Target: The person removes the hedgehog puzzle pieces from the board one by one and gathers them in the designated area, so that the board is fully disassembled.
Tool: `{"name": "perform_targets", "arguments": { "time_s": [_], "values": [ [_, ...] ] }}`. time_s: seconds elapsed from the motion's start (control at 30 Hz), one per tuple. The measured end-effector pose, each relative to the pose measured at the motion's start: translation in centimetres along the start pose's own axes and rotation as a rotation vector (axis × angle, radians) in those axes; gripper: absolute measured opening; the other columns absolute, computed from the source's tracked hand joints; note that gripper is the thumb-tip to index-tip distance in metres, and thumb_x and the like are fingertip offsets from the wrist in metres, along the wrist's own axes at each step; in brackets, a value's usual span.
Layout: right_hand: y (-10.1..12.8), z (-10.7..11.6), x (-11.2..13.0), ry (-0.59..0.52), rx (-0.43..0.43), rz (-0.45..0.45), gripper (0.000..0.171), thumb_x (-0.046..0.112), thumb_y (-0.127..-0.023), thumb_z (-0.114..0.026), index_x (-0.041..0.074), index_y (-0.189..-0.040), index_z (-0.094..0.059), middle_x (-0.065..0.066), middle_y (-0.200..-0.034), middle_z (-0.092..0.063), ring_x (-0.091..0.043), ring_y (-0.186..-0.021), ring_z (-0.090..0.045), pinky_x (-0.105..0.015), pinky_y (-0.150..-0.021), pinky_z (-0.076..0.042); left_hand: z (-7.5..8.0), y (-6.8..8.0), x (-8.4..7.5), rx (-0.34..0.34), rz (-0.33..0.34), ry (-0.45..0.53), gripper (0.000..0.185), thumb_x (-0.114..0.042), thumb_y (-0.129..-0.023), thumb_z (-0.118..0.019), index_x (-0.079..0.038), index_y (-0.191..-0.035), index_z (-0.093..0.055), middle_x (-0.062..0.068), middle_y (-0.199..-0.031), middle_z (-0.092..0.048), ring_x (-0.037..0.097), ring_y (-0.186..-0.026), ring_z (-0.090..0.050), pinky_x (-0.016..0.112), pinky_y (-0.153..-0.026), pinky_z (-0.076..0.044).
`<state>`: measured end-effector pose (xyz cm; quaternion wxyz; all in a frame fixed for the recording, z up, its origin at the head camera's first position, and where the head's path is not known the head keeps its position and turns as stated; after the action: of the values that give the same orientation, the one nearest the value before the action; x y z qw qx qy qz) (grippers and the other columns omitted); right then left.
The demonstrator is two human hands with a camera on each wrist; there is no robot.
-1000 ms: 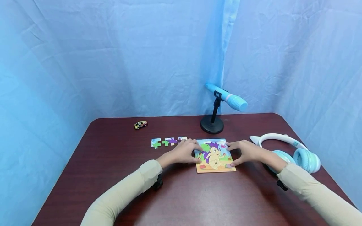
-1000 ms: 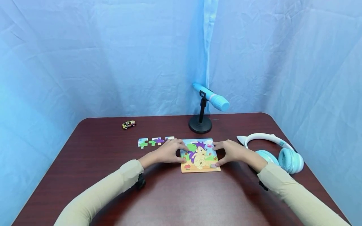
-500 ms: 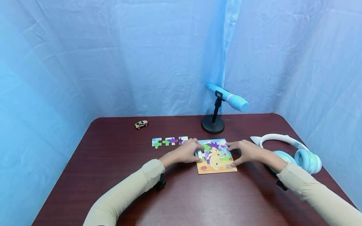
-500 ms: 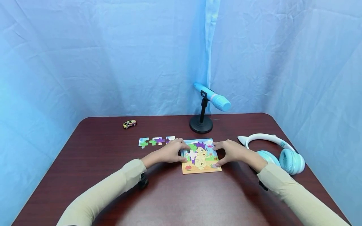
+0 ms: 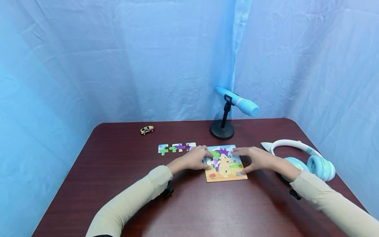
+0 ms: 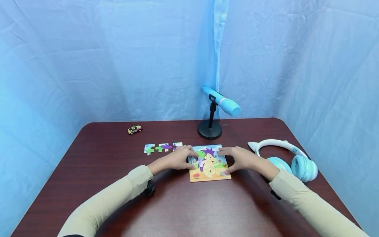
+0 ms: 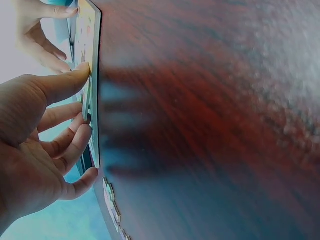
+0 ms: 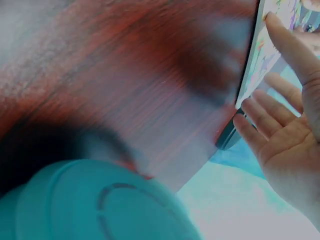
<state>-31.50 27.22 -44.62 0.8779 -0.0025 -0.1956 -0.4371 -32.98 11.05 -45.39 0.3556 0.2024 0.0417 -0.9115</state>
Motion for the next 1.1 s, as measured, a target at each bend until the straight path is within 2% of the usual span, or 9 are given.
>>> {"name": "perform_targets", "arguments": {
  "time_s": [0.13,0.33,0.57,0.77,0.9,1.1],
  "values": [
    [-0.4,-0.5,1.4,-0.014,0.060,0.058,0.066,0.028,-0.083,-0.085,0.013,-0.143,-0.061,-0.013,-0.150,-0.056,-0.037,-0.137,-0.053,-0.055,-0.105,-0.048,-0.1,-0.2,0.0,0.011,0.012,-0.015,0.048,-0.036,-0.092,-0.077,-0.016,-0.135,-0.069,0.003,-0.126,-0.064,0.017,-0.114,-0.055,0.036,-0.097,-0.043],
    [-0.7,-1.5,1.9,-0.014,0.126,0.048,0.062,0.011,-0.086,-0.080,0.018,-0.145,-0.060,-0.007,-0.155,-0.051,-0.037,-0.143,-0.047,-0.055,-0.107,-0.046,0.0,-0.4,-0.1,0.012,0.012,-0.026,0.049,-0.038,-0.091,-0.077,-0.017,-0.134,-0.069,0.002,-0.124,-0.064,0.016,-0.113,-0.055,0.036,-0.096,-0.044],
    [-0.8,-1.8,2.1,0.002,0.123,0.067,0.062,0.009,-0.086,-0.080,0.020,-0.144,-0.060,-0.007,-0.154,-0.052,-0.038,-0.143,-0.046,-0.056,-0.107,-0.045,0.5,-0.3,-0.3,-0.016,0.001,-0.031,0.047,-0.036,-0.089,-0.079,-0.015,-0.131,-0.071,0.003,-0.123,-0.067,0.018,-0.114,-0.057,0.037,-0.096,-0.045],
    [-0.8,-1.7,2.2,0.005,0.122,0.045,0.063,0.007,-0.086,-0.079,0.019,-0.144,-0.060,-0.007,-0.154,-0.052,-0.038,-0.143,-0.047,-0.056,-0.106,-0.046,1.1,-0.4,-0.6,-0.059,-0.018,-0.031,0.046,-0.036,-0.085,-0.083,-0.015,-0.125,-0.075,0.002,-0.118,-0.071,0.018,-0.111,-0.061,0.042,-0.100,-0.044],
    [-0.8,-1.7,2.4,0.026,0.130,0.031,0.062,0.007,-0.086,-0.080,0.017,-0.143,-0.060,-0.008,-0.154,-0.052,-0.038,-0.143,-0.047,-0.056,-0.106,-0.046,1.3,-0.7,-0.9,-0.062,-0.036,-0.093,0.045,-0.038,-0.082,-0.084,-0.017,-0.122,-0.077,-0.002,-0.115,-0.073,0.015,-0.110,-0.062,0.041,-0.100,-0.043],
    [-1.0,-1.7,2.9,0.069,0.142,0.024,0.062,0.008,-0.085,-0.081,0.016,-0.142,-0.060,-0.009,-0.153,-0.053,-0.038,-0.141,-0.048,-0.055,-0.104,-0.048,1.4,-1.3,-1.4,-0.049,-0.058,-0.182,0.039,-0.040,-0.082,-0.082,-0.020,-0.115,-0.080,-0.004,-0.111,-0.075,0.013,-0.104,-0.062,0.040,-0.093,-0.044]
  ]
}}
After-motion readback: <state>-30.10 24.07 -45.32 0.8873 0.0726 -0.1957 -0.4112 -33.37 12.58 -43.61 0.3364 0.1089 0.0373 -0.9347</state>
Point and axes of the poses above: each hand's wrist, its own y-axis away from the middle knuckle, its own z-axis out of the back of the hand, x = y × z, the point moved 10 cm from there along -y, towards the middle knuckle
